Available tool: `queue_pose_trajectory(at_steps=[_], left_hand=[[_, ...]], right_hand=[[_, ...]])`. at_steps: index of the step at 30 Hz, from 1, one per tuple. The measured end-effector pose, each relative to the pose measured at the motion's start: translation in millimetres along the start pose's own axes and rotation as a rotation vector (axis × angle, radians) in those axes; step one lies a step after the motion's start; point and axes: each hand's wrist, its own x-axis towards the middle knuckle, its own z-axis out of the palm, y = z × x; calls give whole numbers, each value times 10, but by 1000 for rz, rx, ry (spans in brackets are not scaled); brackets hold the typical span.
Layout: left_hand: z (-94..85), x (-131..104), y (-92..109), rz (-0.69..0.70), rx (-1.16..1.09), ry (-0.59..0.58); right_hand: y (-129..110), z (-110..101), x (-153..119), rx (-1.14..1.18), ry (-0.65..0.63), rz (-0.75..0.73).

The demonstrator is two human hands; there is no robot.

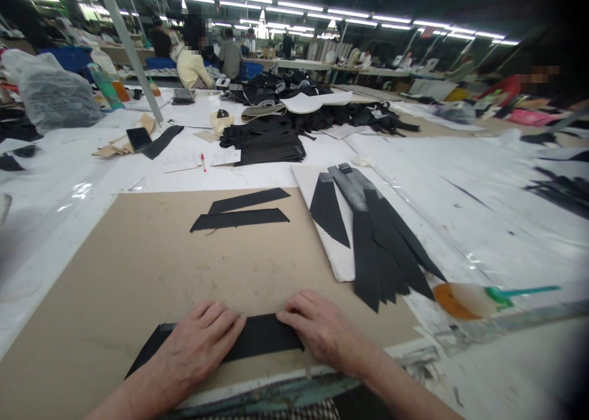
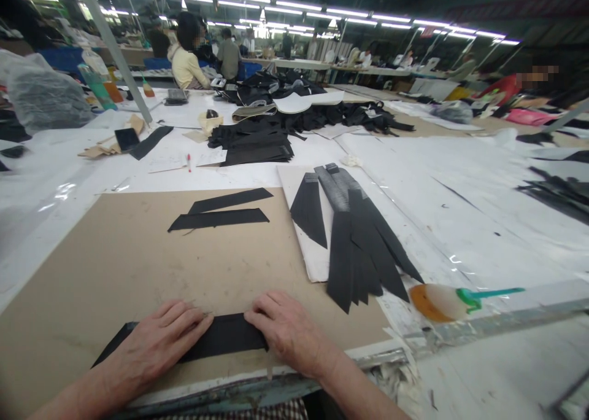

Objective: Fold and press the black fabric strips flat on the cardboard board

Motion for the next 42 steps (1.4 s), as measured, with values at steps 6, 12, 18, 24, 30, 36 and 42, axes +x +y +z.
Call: queue_pose_trajectory(at_steps=[6,12,18,24,30,36,42], left_hand=[[25,-18,-12,31,20,49],[62,-34,-14,27,48,149],[86,-38,-10,32,43,138],[98,-44,-27,42,28,120],[54,-132,-111,6,-91,39],[0,-362,-261,-172,-388,-6],[-20,-617,-380,-268,-439,10]], right_hand=[[45,-21,-115,16,18,41],[6,-249,-118,-58,89,128],[-512,-14,249,-155,198,143],[-721,406,308,-246,200,98],[-621,394,169,-234,231,70],[-632,354,193,-223,242,98],[-857,207,455,-260,222,272]])
